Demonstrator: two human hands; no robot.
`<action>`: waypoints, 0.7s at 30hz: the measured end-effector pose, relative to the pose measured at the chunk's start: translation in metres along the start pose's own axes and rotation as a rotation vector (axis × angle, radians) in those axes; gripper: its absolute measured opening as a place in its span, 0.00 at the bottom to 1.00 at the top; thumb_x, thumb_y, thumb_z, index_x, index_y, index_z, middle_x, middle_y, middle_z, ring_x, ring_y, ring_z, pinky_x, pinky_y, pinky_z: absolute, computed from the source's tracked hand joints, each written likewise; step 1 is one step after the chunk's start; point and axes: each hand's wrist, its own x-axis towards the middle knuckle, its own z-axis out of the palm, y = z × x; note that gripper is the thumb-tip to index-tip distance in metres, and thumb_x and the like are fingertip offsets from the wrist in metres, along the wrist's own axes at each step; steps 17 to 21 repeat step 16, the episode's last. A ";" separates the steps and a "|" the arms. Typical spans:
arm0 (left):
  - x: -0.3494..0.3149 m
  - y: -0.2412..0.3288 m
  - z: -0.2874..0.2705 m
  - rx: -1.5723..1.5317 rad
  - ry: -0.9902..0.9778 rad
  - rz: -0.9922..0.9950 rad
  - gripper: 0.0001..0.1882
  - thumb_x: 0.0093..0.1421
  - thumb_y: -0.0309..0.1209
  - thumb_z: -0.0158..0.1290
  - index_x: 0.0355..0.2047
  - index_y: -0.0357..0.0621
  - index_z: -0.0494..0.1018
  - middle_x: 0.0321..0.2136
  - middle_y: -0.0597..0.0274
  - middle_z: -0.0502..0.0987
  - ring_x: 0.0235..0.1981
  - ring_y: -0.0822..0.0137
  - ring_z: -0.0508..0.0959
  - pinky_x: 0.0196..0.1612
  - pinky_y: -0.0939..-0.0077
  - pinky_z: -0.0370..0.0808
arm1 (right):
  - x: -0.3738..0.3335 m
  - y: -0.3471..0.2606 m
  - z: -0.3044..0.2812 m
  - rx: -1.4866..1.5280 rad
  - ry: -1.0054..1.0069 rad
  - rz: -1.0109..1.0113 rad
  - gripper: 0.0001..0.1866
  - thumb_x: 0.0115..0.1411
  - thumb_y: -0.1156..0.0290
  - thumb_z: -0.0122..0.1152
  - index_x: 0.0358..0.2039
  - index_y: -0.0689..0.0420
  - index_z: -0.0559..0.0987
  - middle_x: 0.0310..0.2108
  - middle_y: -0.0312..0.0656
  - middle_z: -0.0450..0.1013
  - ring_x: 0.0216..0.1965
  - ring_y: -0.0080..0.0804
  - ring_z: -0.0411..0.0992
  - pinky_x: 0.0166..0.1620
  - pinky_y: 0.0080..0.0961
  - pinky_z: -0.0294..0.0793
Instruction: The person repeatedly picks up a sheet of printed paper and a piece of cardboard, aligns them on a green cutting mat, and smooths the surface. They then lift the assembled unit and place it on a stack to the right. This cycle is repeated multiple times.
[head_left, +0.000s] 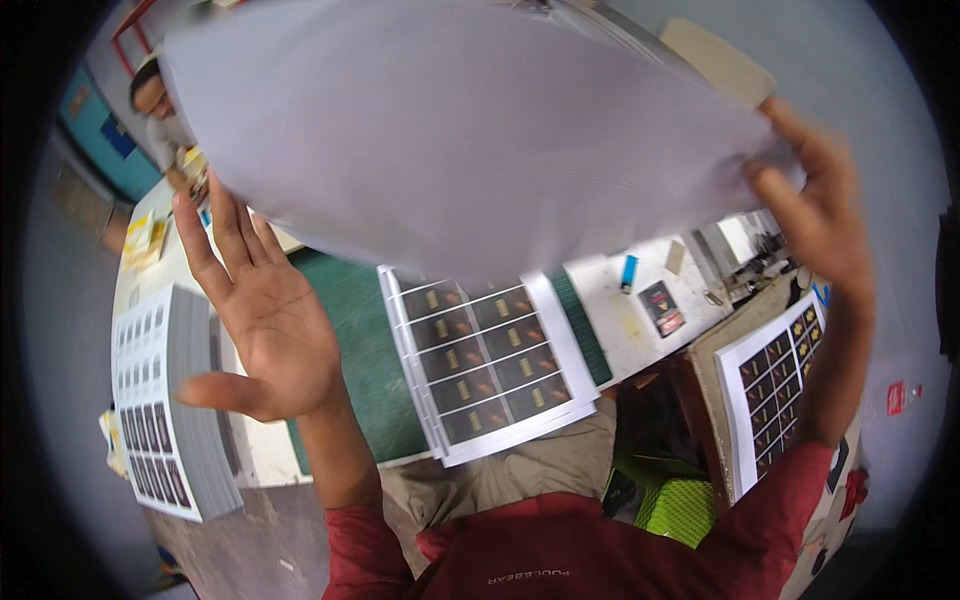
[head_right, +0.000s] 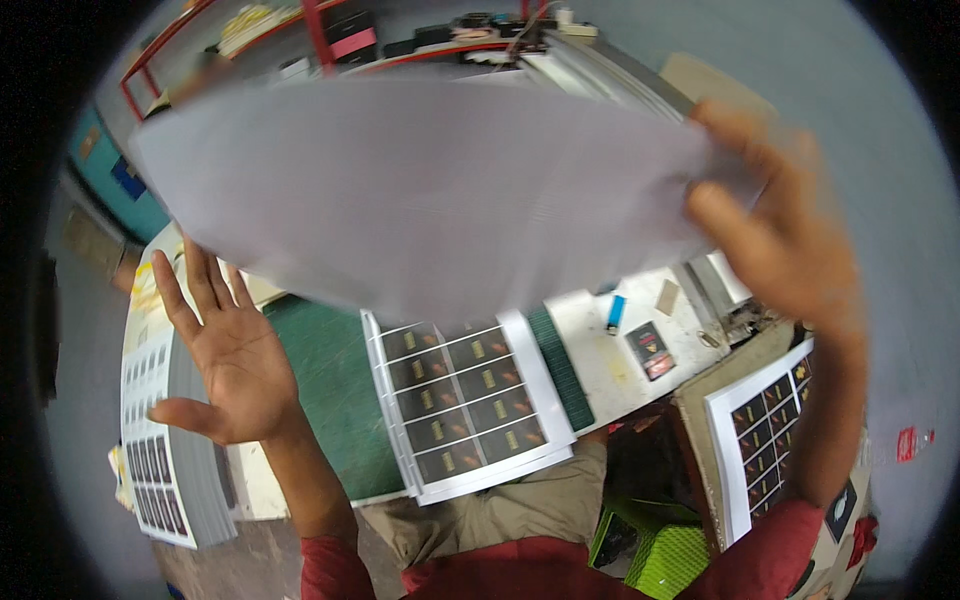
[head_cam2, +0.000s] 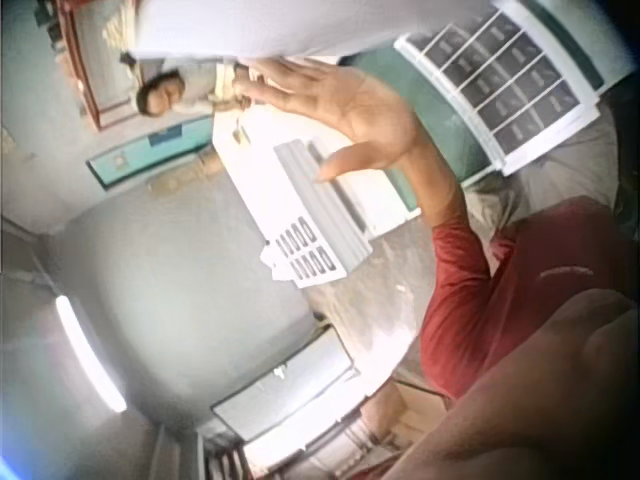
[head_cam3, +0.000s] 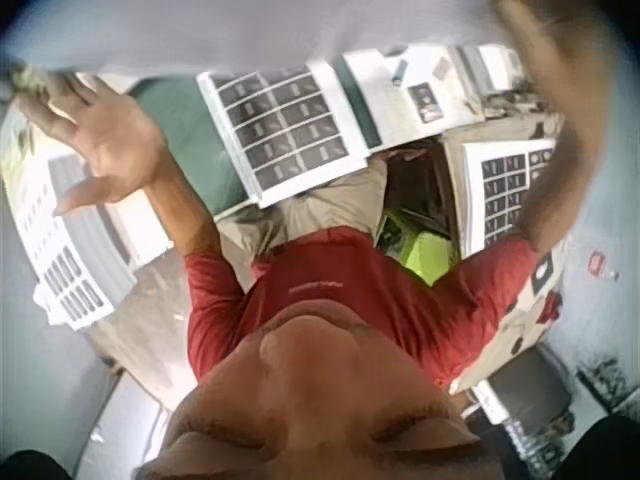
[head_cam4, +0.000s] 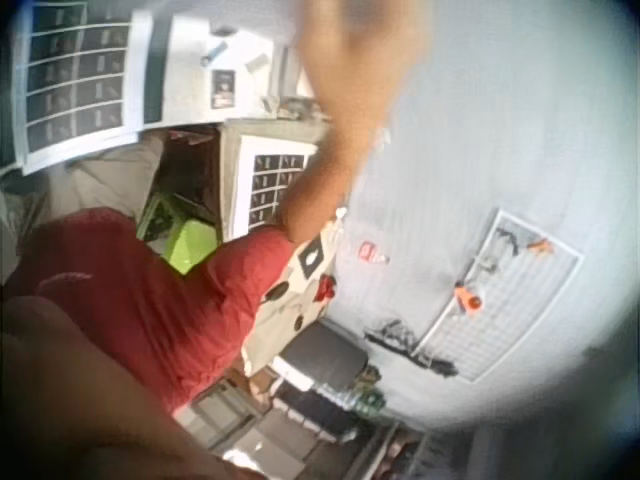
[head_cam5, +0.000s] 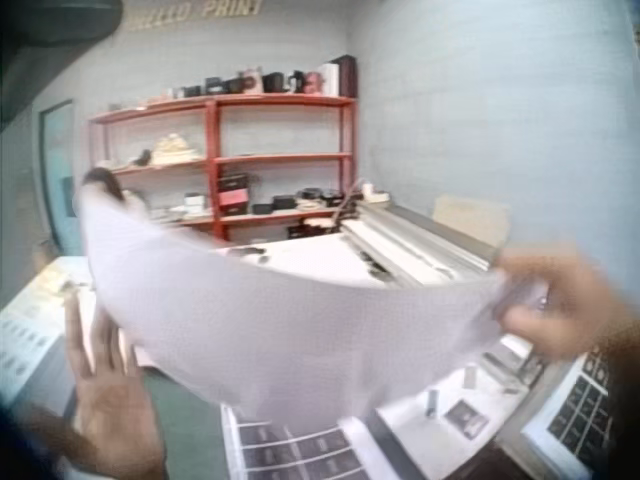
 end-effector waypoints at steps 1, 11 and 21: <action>0.004 0.014 -0.011 0.299 -0.052 0.089 0.48 0.60 0.54 0.50 0.70 0.35 0.46 0.64 0.35 0.57 0.68 0.48 0.57 0.70 0.57 0.47 | 0.022 -0.013 -0.002 0.079 -0.098 0.031 0.11 0.46 0.74 0.59 0.32 0.62 0.76 0.28 0.41 0.73 0.33 0.31 0.72 0.35 0.31 0.70; -0.052 0.083 -0.143 0.961 0.195 -0.734 0.47 0.46 0.16 0.56 0.68 0.43 0.55 0.53 0.41 0.69 0.51 0.54 0.74 0.55 0.61 0.71 | 0.066 0.005 0.272 0.326 -0.775 -0.115 0.21 0.41 0.67 0.63 0.37 0.62 0.80 0.31 0.49 0.77 0.34 0.37 0.76 0.40 0.32 0.75; -0.132 0.060 -0.254 1.257 0.130 -0.874 0.47 0.46 0.16 0.59 0.68 0.48 0.56 0.56 0.39 0.66 0.58 0.46 0.69 0.58 0.53 0.70 | 0.024 -0.056 0.377 -0.131 -0.769 -0.114 0.27 0.40 0.62 0.67 0.45 0.53 0.82 0.57 0.51 0.69 0.58 0.44 0.67 0.58 0.43 0.66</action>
